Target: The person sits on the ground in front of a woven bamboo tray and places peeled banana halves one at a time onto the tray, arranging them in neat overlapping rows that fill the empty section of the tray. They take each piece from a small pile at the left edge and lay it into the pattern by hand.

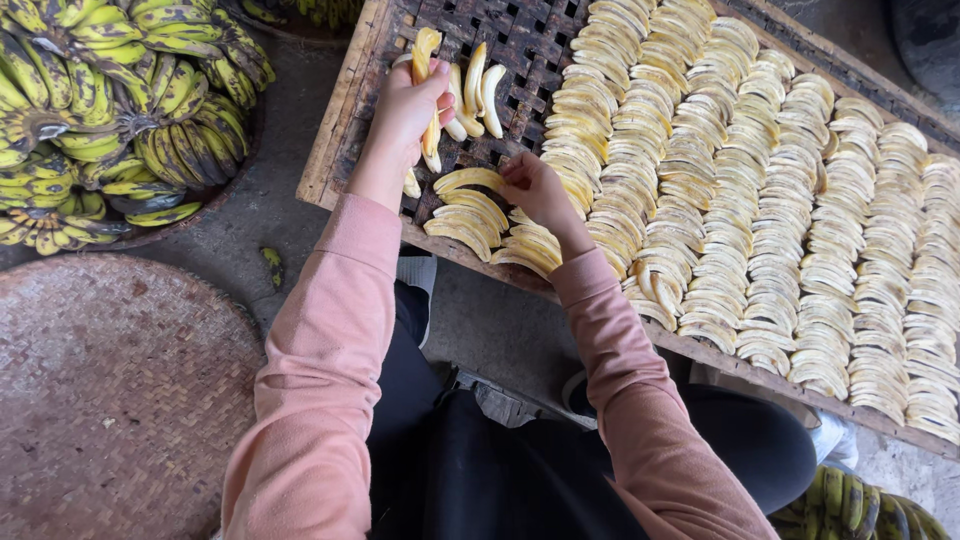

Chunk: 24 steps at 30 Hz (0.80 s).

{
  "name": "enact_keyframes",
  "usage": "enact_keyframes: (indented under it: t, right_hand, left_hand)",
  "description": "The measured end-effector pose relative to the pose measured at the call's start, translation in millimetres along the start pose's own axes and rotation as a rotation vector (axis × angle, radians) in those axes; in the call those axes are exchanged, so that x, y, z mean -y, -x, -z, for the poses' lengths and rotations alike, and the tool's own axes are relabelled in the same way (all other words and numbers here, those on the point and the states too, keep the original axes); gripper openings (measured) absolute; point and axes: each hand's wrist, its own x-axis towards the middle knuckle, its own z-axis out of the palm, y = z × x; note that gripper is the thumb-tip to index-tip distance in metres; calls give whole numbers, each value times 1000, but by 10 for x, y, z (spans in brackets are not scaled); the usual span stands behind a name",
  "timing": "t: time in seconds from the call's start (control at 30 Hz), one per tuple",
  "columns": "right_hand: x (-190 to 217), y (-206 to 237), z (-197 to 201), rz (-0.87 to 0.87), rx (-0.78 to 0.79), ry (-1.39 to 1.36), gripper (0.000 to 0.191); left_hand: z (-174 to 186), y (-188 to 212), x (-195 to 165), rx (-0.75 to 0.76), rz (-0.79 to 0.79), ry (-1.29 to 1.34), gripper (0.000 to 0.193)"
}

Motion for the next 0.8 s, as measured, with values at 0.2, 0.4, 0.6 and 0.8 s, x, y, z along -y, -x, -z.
enact_keyframes:
  t: [0.2, 0.4, 0.6, 0.8]
  right_hand:
    - [462, 79, 88, 25, 90, 521, 23]
    - [686, -284, -415, 395, 162, 743, 33]
    - [608, -599, -453, 292, 409, 1000, 31]
    - [286, -796, -80, 156, 570, 759, 30]
  left_hand:
    - [-79, -104, 125, 12, 39, 15, 24]
    - [-183, -153, 198, 44, 13, 64, 25]
    - [-152, -66, 127, 33, 21, 46, 27]
    - [-105, -29, 47, 23, 26, 26, 26]
